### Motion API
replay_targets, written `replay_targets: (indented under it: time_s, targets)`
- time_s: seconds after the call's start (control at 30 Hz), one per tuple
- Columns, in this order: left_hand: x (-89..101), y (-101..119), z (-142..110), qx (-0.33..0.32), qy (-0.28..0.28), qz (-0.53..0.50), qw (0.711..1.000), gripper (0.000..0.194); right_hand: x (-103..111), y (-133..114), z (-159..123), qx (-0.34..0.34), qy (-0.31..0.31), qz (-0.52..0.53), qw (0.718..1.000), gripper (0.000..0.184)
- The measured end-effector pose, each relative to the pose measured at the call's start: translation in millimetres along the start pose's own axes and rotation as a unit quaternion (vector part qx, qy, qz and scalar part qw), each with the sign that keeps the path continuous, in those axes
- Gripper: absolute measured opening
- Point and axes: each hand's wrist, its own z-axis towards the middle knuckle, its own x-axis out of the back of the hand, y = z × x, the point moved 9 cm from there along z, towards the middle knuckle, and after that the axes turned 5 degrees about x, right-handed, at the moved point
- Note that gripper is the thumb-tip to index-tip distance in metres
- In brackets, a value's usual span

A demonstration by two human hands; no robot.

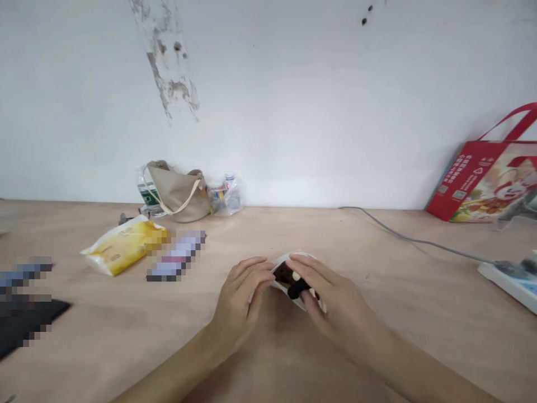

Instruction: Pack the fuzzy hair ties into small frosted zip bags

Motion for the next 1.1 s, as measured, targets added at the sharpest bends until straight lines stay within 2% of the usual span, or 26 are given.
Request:
replay_targets:
  time_s: [0.13, 0.23, 0.3, 0.37, 0.47, 0.53, 0.6, 0.67, 0.8, 0.9, 1.0, 1.1]
  targets:
    - [0.6, 2.5, 2.5, -0.002, 0.009, 0.004, 1.0, 0.018, 0.5, 27.6, -11.2, -0.045, 0.012, 0.046, 0.998, 0.039]
    - [1.4, 4.6, 4.7, -0.004, 0.012, -0.004, 1.0, 0.017, 5.6, 33.4, -20.8, -0.024, 0.018, 0.024, 0.999, 0.03]
    - [2.7, 4.2, 5.5, 0.001, 0.016, -0.011, 1.0, 0.017, 8.6, 35.9, -26.3, -0.005, 0.008, 0.002, 1.0, 0.03]
    - [4.2, 1.8, 5.7, 0.013, 0.021, -0.017, 1.0, 0.016, 6.6, 42.4, -31.7, -0.01, -0.029, -0.015, 0.999, 0.04]
    - [5.4, -3.7, 4.8, 0.038, 0.024, -0.024, 0.999, 0.015, -6.2, 52.9, -40.2, -0.026, -0.117, -0.025, 0.992, 0.052]
    - [5.8, -5.2, 4.1, 0.045, 0.023, -0.024, 0.998, 0.014, -14.3, 56.9, -43.6, -0.032, -0.16, -0.021, 0.986, 0.042]
    - [7.1, -7.2, 4.4, 0.055, 0.023, -0.023, 0.998, 0.013, -14.6, 59.0, -42.3, -0.04, -0.168, -0.018, 0.985, 0.027]
    - [10.7, -11.9, 6.0, 0.081, 0.029, -0.021, 0.996, 0.012, -6.2, 57.7, -36.9, -0.041, -0.153, -0.008, 0.987, 0.02]
    - [22.0, -27.2, 11.4, 0.155, 0.049, -0.016, 0.987, 0.011, 26.4, 49.7, -23.1, -0.03, -0.123, 0.017, 0.992, 0.015]
    - [25.3, -34.0, 16.2, 0.182, 0.04, -0.054, 0.981, 0.012, 46.5, 44.2, -16.7, -0.024, -0.138, 0.032, 0.99, 0.014]
    - [22.3, -33.7, 20.5, 0.192, 0.017, -0.109, 0.975, 0.011, 54.3, 37.5, -14.5, -0.029, -0.164, 0.085, 0.982, 0.018]
    - [19.7, -32.0, 22.8, 0.211, 0.014, -0.142, 0.967, 0.011, 56.6, 33.4, -13.8, -0.052, -0.164, 0.102, 0.98, 0.021]
